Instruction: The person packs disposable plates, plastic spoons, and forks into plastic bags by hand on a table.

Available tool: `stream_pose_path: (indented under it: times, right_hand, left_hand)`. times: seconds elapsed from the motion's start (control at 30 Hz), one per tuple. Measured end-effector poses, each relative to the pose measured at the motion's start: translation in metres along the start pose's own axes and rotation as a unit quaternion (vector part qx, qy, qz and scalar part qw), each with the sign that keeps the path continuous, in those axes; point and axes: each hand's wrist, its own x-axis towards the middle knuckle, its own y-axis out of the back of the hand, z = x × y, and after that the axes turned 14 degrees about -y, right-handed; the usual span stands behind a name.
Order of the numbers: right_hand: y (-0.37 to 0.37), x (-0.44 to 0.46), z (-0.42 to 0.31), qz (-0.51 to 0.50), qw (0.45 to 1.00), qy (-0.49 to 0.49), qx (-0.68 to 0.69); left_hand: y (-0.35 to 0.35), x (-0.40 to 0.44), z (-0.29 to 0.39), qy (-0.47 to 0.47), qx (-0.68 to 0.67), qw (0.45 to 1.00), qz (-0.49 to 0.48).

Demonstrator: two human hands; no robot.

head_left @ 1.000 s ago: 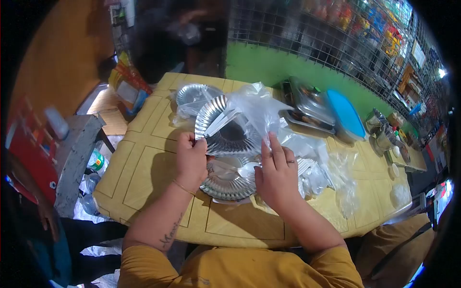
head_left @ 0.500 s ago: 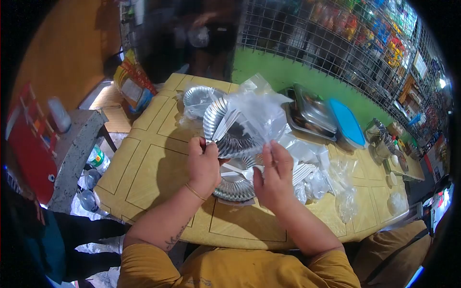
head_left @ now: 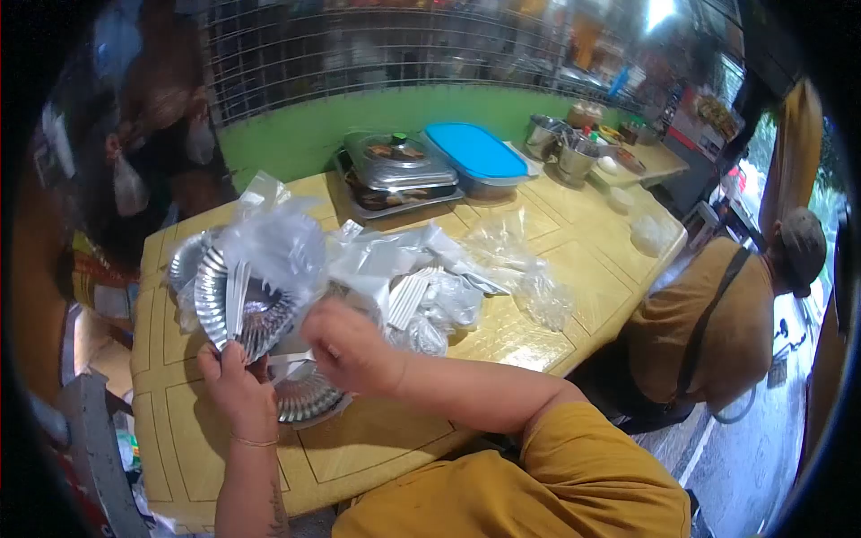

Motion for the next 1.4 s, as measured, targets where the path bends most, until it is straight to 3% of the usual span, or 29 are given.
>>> stream_pose_path:
  times: [0.07,0.13,0.2,0.27,0.37,0.47,0.5,0.53,0.57,0.6,0.63,0.7,0.73,0.8,0.83,0.87,0.9,0.97,1.0,1.1,1.23,1.37,1.4]
  right_hand:
    - [-0.002,-0.006,-0.017,-0.039,0.999,0.003,0.037]
    - [-0.011,-0.010,-0.026,-0.076,0.994,0.025,0.079]
    - [-0.010,-0.011,-0.030,-0.133,0.985,0.102,0.043]
    - [-0.014,-0.014,-0.026,-0.188,0.964,0.186,-0.006]
    - [0.004,-0.003,-0.040,-0.110,0.956,0.262,-0.073]
    - [0.018,-0.001,-0.028,0.121,0.981,0.110,-0.105]
    - [0.020,0.011,-0.032,0.209,0.974,0.016,-0.087]
    - [0.022,0.018,-0.035,0.217,0.964,-0.142,0.051]
    - [0.022,0.025,-0.038,0.214,0.912,-0.297,0.184]
    - [0.021,0.030,-0.040,0.202,0.820,-0.439,0.307]
    - [0.019,0.027,-0.033,0.153,0.773,-0.483,0.381]
    - [0.011,0.012,-0.013,0.051,0.653,-0.554,0.513]
    - [0.002,0.007,-0.014,0.016,0.630,-0.529,0.568]
    - [-0.005,-0.003,-0.014,-0.029,0.701,-0.546,0.458]
    - [-0.005,-0.003,-0.016,-0.031,0.677,-0.560,0.477]
    - [-0.005,-0.002,-0.021,-0.032,0.651,-0.575,0.495]
    - [-0.005,-0.001,-0.026,-0.033,0.625,-0.589,0.512]
    - [0.007,0.004,-0.030,-0.057,0.623,-0.589,0.512]
    - [0.014,0.009,-0.031,-0.056,0.570,-0.614,0.543]
    - [0.024,0.013,-0.034,-0.107,0.547,-0.636,0.534]
    - [0.024,0.009,-0.036,-0.152,0.515,-0.660,0.526]
    - [0.027,0.012,-0.032,-0.139,0.499,-0.695,0.498]
    - [0.030,0.011,-0.026,-0.135,0.491,-0.706,0.491]
  left_hand:
    - [0.017,0.011,-0.030,-0.031,0.001,0.999,0.010]
    - [0.017,0.006,-0.019,-0.099,0.211,0.971,-0.061]
    - [0.010,-0.001,-0.003,-0.088,0.312,0.943,-0.078]
    - [0.000,-0.005,0.006,-0.058,0.313,0.945,-0.071]
    - [0.001,-0.006,-0.004,-0.039,0.163,0.985,-0.028]
    - [0.005,-0.002,-0.023,-0.053,0.000,0.998,0.014]
    - [0.006,0.000,-0.025,-0.063,-0.040,0.997,0.023]
    - [0.005,0.001,-0.023,-0.060,-0.052,0.997,0.011]
    - [0.003,-0.005,-0.017,-0.033,-0.059,0.998,0.008]
    - [-0.005,-0.011,0.000,-0.008,-0.066,0.998,0.003]
    - [-0.010,-0.015,0.009,0.017,-0.072,0.997,-0.003]
    - [-0.008,-0.020,-0.005,-0.025,-0.056,0.997,-0.047]
    - [-0.010,-0.024,-0.004,-0.068,0.024,0.994,-0.080]
    - [-0.010,-0.032,-0.006,-0.144,0.140,0.970,-0.134]
    - [-0.011,-0.034,-0.008,-0.180,0.175,0.956,-0.153]
    - [-0.012,-0.038,-0.007,-0.121,0.053,0.978,-0.163]
    - [-0.009,-0.034,-0.006,-0.146,0.071,0.974,-0.159]
    - [0.001,-0.020,0.000,-0.195,0.107,0.964,-0.147]
    - [0.011,-0.007,0.004,-0.244,0.196,0.939,-0.141]
    - [0.016,0.016,0.009,-0.061,0.040,0.996,-0.046]
    - [0.023,0.030,0.007,0.047,-0.135,0.981,-0.134]
    - [0.026,0.031,0.011,0.044,-0.047,0.992,-0.110]
    - [0.015,0.027,0.025,0.051,-0.051,0.997,-0.041]
